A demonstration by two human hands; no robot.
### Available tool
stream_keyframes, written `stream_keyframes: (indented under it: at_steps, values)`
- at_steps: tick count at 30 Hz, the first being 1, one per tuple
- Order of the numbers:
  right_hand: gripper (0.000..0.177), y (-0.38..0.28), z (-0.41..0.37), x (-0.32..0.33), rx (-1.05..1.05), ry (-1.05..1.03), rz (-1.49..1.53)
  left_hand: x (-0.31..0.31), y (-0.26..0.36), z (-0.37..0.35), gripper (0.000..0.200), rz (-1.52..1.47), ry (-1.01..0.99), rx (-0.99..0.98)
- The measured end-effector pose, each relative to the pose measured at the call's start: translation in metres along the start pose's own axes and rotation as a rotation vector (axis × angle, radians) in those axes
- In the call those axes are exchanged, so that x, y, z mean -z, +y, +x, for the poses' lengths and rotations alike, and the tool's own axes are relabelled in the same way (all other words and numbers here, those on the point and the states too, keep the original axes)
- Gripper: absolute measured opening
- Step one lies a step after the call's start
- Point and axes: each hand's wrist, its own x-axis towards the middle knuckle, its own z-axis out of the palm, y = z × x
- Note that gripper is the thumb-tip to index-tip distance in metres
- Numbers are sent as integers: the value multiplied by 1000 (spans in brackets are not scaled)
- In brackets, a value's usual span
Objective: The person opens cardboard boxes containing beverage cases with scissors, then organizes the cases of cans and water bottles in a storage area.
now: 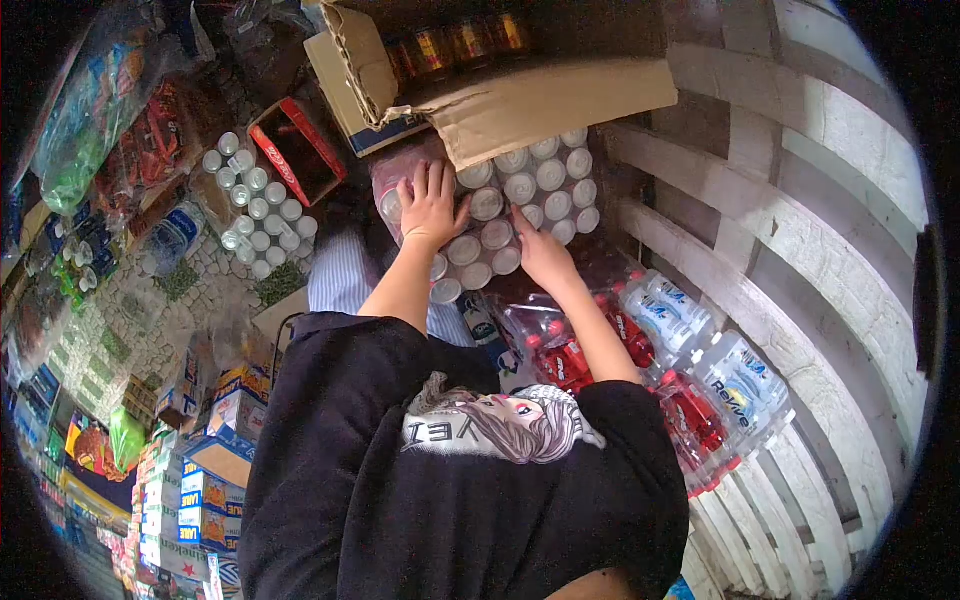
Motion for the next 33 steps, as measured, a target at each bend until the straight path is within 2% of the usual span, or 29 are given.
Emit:
stream_keyframes:
  at_steps: [3, 8, 12, 15, 24, 31, 33]
  values:
    - [48, -3, 4, 2, -57, -46, 12, 1, 2, 0, 63, -12, -29, 14]
    - [50, 5, 2, -8, 40, 78, 42, 3, 2, 1, 63, 14, -18, 14]
    - [50, 3, -2, -6, -10, 16, 60, 0, 1, 0, 63, 30, 45, -8]
    - [50, 12, -8, -12, 59, 102, 47, 0, 1, 1, 63, 31, 18, 5]
    - [50, 18, -18, -16, 10, 58, 82, 0, 2, 1, 61, 41, 47, -3]
    - [49, 26, -12, -25, 53, 27, 96, -3, 1, 0, 58, 27, 26, 2]
    - [49, 21, -23, -16, -70, -69, 46, -4, 1, 1, 59, 37, 50, 6]
